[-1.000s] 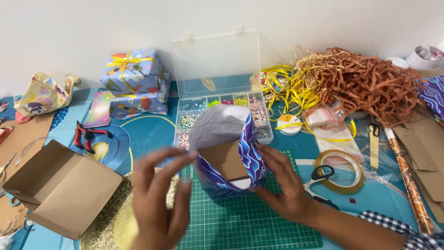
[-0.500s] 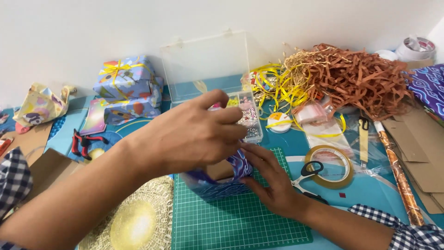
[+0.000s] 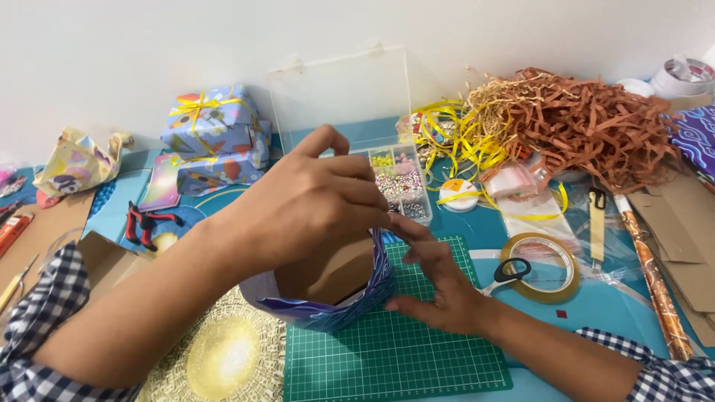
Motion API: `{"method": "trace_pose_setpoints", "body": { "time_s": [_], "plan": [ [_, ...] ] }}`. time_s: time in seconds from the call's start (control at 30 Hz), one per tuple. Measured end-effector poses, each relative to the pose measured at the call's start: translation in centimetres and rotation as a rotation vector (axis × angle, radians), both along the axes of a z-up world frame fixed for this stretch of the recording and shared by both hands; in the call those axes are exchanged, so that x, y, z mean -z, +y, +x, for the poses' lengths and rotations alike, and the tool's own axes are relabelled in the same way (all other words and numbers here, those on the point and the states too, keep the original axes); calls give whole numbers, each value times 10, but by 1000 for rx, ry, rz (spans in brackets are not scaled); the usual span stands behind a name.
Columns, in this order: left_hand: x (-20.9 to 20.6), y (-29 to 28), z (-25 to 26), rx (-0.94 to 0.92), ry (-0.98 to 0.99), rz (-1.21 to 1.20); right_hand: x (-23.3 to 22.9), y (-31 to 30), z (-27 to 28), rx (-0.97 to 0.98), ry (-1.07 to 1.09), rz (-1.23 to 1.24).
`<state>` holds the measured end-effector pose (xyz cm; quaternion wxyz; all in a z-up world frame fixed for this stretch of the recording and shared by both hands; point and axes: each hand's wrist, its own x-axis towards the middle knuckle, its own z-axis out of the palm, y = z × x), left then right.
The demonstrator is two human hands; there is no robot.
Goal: Wrapping a small box with patterned paper and securing it with adhesive tape on a craft table.
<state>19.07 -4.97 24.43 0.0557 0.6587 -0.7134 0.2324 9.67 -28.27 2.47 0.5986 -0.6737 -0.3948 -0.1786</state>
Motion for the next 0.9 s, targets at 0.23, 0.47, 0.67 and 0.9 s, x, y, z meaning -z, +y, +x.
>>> {"method": "trace_pose_setpoints", "body": {
  "time_s": [0.23,0.47,0.67,0.9],
  "plan": [
    [-2,-3,3,27,30,4,-25,10,23,-164,171,0],
    [-8,10,-7,-33,-201,90,-26,12,29,-243,390,85],
    [-19,24,-18,-141,-290,-83,-8,9,30,-217,383,88],
    [155,77,-56,-203,705,-1556,8,8,24,-114,217,38]
  ]
}}
